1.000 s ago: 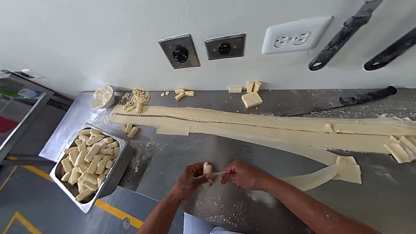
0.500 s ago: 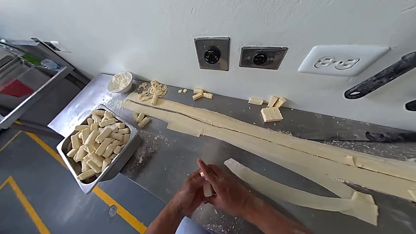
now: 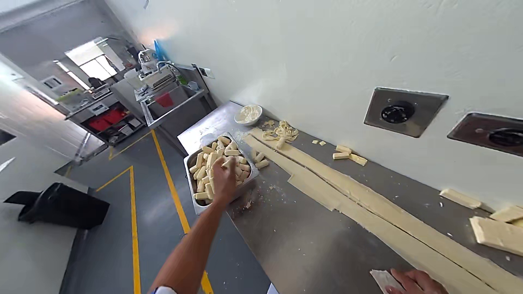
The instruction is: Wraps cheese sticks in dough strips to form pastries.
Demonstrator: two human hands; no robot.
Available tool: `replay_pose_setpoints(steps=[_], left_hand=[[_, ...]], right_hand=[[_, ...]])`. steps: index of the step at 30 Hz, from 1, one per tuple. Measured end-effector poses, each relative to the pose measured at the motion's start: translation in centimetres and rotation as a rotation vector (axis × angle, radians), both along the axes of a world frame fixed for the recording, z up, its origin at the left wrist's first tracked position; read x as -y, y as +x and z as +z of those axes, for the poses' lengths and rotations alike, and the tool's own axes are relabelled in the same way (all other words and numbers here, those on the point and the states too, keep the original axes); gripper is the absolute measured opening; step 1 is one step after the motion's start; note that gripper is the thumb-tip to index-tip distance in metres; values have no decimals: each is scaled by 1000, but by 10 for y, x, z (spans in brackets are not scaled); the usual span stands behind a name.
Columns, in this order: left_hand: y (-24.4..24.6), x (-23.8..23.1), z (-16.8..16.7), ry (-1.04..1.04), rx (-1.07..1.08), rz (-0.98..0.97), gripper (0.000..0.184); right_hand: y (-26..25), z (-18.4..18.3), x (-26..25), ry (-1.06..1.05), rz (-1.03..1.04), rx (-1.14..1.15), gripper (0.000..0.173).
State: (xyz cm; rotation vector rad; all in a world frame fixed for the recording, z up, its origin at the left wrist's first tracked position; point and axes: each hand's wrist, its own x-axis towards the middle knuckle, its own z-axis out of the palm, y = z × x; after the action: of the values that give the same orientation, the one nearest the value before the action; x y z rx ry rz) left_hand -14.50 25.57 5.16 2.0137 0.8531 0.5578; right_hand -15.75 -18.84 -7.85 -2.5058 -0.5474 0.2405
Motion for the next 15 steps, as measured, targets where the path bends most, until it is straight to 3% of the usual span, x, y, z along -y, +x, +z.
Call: replay_pose_setpoints(steps=[2,4,7,8,10,13,15], left_hand=[[15,-61,10,102,-19,209,77],[17,-97,9,54,-32,336,75],[2,-95,46,-125,-462,213,64],[-1,-95,33,-42,-449,238,63],[-7,-94,-8,227,-186,294,58],[-25,-1,-17,237,144,-137,46],[-36,108,-40,-61,328,-600,37]], right_hand=[[5,-4,-1,-51,5,-57,30],[7,-3,-1,-2,16,-86,26],[11,14,6,191,-31,-206,27],[12,23,10,254,-61,-250,27],[15,42,16,370,-106,-286,27],[9,76,17,547,-136,-213,29],[-2,100,12,675,-106,-174,26]])
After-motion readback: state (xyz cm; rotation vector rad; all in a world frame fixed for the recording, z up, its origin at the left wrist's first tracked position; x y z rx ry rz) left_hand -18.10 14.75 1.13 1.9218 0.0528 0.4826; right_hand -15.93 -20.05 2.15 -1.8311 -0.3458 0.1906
